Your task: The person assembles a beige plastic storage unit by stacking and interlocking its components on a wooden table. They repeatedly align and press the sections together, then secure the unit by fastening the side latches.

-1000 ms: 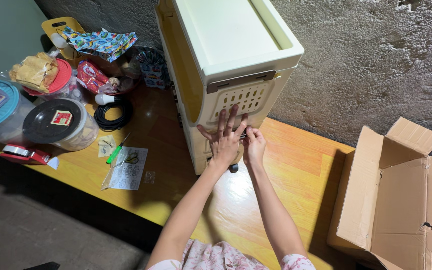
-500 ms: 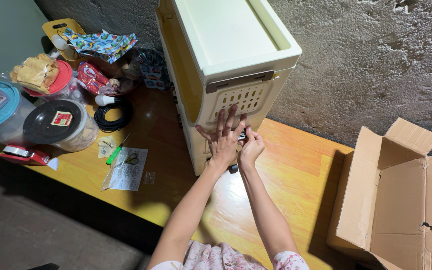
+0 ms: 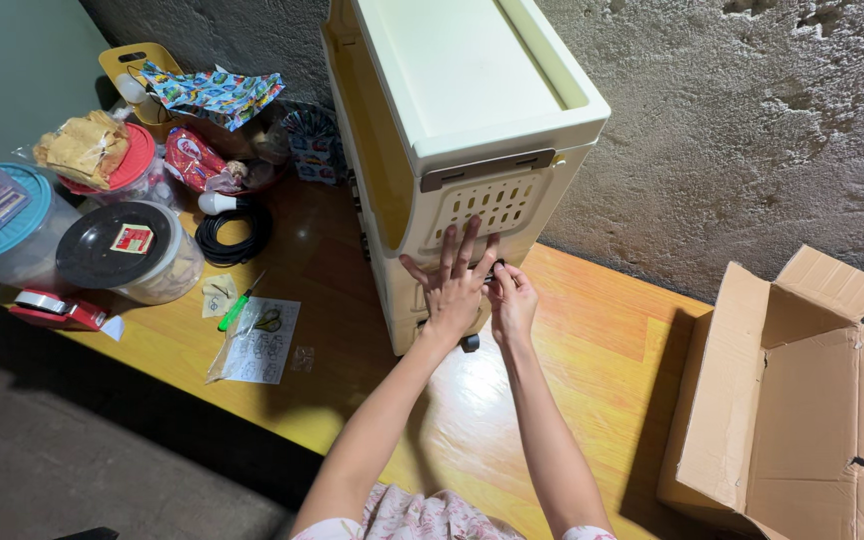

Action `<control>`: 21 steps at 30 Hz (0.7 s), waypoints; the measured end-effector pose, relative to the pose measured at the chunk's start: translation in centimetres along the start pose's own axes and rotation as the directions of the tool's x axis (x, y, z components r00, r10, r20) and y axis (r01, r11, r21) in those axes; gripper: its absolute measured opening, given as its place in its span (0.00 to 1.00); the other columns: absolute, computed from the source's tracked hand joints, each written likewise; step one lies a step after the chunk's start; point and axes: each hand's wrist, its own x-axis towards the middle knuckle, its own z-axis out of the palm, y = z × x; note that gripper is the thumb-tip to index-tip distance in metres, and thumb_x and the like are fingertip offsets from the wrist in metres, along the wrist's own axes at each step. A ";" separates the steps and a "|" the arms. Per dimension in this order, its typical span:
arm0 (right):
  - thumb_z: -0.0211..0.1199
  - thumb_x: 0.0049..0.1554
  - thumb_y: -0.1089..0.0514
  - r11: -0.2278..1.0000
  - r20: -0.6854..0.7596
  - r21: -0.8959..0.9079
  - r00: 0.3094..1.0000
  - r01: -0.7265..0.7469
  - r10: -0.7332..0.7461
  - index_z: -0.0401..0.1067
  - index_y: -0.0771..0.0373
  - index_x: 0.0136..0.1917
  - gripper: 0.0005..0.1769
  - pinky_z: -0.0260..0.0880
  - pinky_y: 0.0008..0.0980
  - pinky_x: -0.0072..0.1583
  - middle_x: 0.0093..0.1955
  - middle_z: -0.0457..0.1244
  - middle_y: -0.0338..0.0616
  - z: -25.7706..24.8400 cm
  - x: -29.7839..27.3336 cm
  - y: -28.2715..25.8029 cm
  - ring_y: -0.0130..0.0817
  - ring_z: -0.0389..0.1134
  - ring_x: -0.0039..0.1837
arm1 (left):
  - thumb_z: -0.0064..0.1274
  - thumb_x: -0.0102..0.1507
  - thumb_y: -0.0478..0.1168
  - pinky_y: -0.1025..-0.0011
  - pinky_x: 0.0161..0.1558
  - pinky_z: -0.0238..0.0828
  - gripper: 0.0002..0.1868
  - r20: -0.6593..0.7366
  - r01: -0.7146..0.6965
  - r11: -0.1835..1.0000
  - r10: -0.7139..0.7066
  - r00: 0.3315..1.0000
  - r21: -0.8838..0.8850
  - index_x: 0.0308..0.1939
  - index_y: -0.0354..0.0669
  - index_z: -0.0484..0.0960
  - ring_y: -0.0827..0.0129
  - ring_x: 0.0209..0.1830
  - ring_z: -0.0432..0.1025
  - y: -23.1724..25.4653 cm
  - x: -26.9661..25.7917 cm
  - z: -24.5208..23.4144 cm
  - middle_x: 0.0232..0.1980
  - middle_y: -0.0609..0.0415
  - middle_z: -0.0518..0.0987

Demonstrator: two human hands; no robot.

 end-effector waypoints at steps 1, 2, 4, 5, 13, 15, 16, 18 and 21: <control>0.67 0.59 0.61 1.000 0.049 -0.015 0.999 -0.011 0.011 0.70 0.65 0.51 0.10 0.74 0.29 0.45 0.42 0.67 0.39 -0.3 0.0 -0.6 0.26 0.69 0.40 | 0.59 0.63 0.49 0.16 0.66 0.14 0.34 -0.001 -0.001 1.000 0.001 1.000 0.005 0.75 0.74 0.70 0.58 0.87 0.33 0.0 0.0 0.0 0.87 0.61 0.44; 0.68 0.58 0.63 0.999 0.098 -0.030 0.995 -0.021 0.023 0.70 0.66 0.52 0.11 0.76 0.30 0.46 0.43 0.67 0.40 -0.4 0.1 -1.2 0.27 0.70 0.40 | 0.59 0.64 0.49 0.16 0.66 0.14 0.34 -0.002 -0.003 1.000 0.003 1.000 0.011 0.75 0.73 0.70 0.58 0.87 0.32 -0.1 0.1 0.1 0.87 0.61 0.44; 0.68 0.57 0.65 0.993 0.128 -0.119 0.991 -0.010 0.025 0.70 0.68 0.52 0.12 0.77 0.29 0.47 0.43 0.67 0.42 -0.6 0.1 -2.2 0.27 0.71 0.43 | 0.57 0.66 0.50 0.16 0.66 0.14 0.32 -0.008 -0.006 1.000 0.006 1.000 0.009 0.75 0.72 0.70 0.57 0.87 0.32 0.1 0.0 0.1 0.87 0.61 0.44; 0.69 0.56 0.66 0.987 0.145 -0.163 0.989 -0.003 0.027 0.69 0.69 0.52 0.13 0.77 0.29 0.48 0.44 0.67 0.44 -0.6 0.2 -2.7 0.27 0.72 0.44 | 0.56 0.67 0.51 0.16 0.66 0.14 0.31 -0.015 -0.009 1.000 0.009 1.000 0.005 0.75 0.72 0.70 0.57 0.87 0.32 0.0 0.0 0.2 0.87 0.60 0.44; 0.68 0.57 0.64 0.865 0.128 -0.499 0.992 0.054 0.012 0.69 0.72 0.49 0.11 0.77 0.31 0.46 0.42 0.67 0.47 0.9 -0.3 -5.2 0.33 0.72 0.42 | 0.56 0.67 0.56 0.16 0.66 0.15 0.32 0.002 -0.008 1.000 0.008 1.000 -0.022 0.75 0.73 0.70 0.58 0.87 0.32 0.0 -0.3 0.2 0.87 0.61 0.44; 0.67 0.57 0.64 0.920 0.139 -0.393 0.988 -0.002 0.061 0.70 0.71 0.48 0.10 0.78 0.32 0.46 0.42 0.67 0.46 0.7 -0.3 -5.2 0.34 0.73 0.42 | 0.58 0.65 0.54 0.16 0.67 0.15 0.33 0.014 -0.020 0.999 0.020 1.000 0.032 0.75 0.75 0.70 0.57 0.87 0.32 -0.1 -0.4 0.3 0.87 0.62 0.44; 0.66 0.58 0.63 0.949 0.147 -0.314 0.986 -0.032 0.082 0.70 0.71 0.48 0.09 0.78 0.33 0.46 0.42 0.67 0.45 0.6 -0.3 -5.0 0.34 0.73 0.42 | 0.58 0.64 0.56 0.16 0.66 0.15 0.34 0.017 -0.019 1.000 0.019 1.000 -0.004 0.75 0.74 0.70 0.57 0.87 0.32 0.0 -0.4 0.4 0.87 0.61 0.45; 0.65 0.59 0.63 0.975 0.155 -0.210 0.982 -0.072 0.106 0.70 0.70 0.47 0.08 0.78 0.34 0.46 0.42 0.67 0.43 0.2 0.0 -4.4 0.32 0.72 0.41 | 0.59 0.63 0.59 0.15 0.64 0.16 0.36 0.019 -0.016 0.997 0.018 1.000 -0.073 0.76 0.71 0.71 0.57 0.86 0.32 -0.1 -0.5 0.4 0.86 0.60 0.45; 0.64 0.61 0.63 0.986 0.130 -0.146 0.987 -0.076 0.095 0.70 0.67 0.48 0.06 0.77 0.32 0.47 0.42 0.67 0.42 -0.6 0.6 -2.9 0.29 0.70 0.40 | 0.59 0.65 0.57 0.17 0.66 0.16 0.32 -0.015 -0.009 1.000 0.009 1.000 -0.008 0.74 0.74 0.72 0.58 0.87 0.32 0.1 -0.5 0.4 0.87 0.61 0.44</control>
